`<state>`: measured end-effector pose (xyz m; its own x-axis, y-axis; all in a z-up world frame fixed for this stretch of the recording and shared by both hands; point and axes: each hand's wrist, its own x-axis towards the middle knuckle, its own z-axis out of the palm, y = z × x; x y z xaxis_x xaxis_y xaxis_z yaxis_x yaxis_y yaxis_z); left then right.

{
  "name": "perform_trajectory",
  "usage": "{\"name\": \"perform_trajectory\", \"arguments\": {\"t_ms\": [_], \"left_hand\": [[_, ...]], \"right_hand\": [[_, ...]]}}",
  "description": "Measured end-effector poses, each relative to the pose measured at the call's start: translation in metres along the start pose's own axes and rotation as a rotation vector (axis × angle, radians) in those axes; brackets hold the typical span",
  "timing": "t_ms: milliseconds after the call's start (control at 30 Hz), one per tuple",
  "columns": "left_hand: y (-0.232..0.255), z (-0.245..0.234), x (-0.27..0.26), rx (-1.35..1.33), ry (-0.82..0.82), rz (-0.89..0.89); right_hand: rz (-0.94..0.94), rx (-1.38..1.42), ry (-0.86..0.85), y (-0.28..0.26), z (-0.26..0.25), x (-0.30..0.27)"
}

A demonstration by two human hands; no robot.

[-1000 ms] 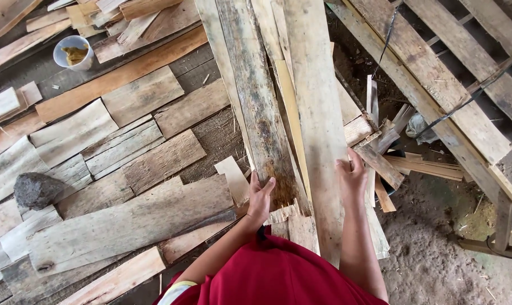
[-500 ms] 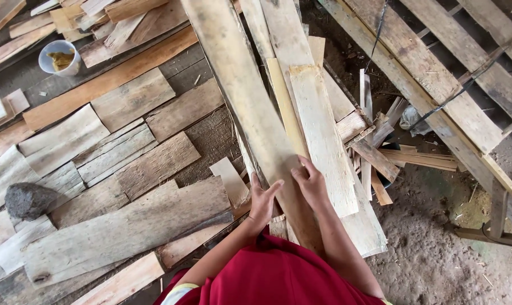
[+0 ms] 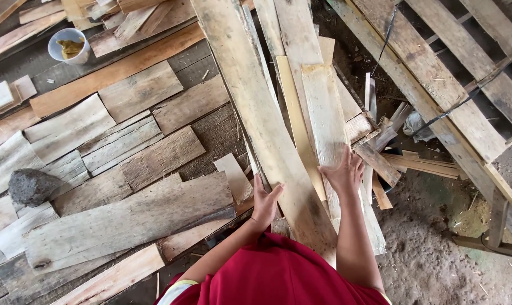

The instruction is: The person uses a red utility knife to cut small rectangular pieces from a larger wooden plank on a workbench. They repeatedly position the wood, score it with the knife, and break off the cut sections, placing them aside.

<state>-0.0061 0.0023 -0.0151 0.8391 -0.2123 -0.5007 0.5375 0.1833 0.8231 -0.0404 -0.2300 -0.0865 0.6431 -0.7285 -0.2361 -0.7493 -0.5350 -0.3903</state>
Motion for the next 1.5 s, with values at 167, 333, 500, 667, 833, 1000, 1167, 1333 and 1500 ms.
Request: {"name": "perform_trajectory", "arguments": {"t_ms": [167, 333, 500, 667, 833, 1000, 1167, 1333, 1500], "left_hand": [[-0.023, -0.008, 0.01, 0.069, -0.019, -0.035], [-0.02, -0.004, 0.007, -0.105, 0.003, -0.031], [-0.056, -0.015, 0.025, -0.167, 0.011, -0.055], [-0.08, -0.033, 0.04, -0.027, -0.001, -0.03], [-0.057, -0.028, 0.031, 0.077, -0.038, 0.024], [-0.055, -0.029, 0.029, 0.041, -0.089, 0.042], [-0.038, -0.031, 0.019, 0.025, -0.068, 0.018], [-0.029, -0.033, 0.017, -0.147, -0.004, -0.019], [-0.017, -0.03, 0.012, -0.032, 0.016, -0.005]], "right_hand": [[-0.006, -0.003, 0.04, -0.027, -0.034, -0.017], [0.009, 0.074, 0.116, -0.044, -0.066, -0.023], [0.082, 0.328, 0.023, -0.026, -0.058, -0.022], [0.01, 0.298, 0.1, -0.042, -0.108, -0.037], [-0.083, 0.581, 0.059, -0.025, -0.113, -0.03], [-0.087, 0.813, -0.368, -0.062, -0.082, -0.054], [-0.126, 0.773, -0.502, -0.074, -0.055, -0.055], [-0.051, 0.535, -0.372, -0.073, -0.053, -0.045], [0.121, -0.022, -0.058, -0.043, -0.032, -0.043]]}}
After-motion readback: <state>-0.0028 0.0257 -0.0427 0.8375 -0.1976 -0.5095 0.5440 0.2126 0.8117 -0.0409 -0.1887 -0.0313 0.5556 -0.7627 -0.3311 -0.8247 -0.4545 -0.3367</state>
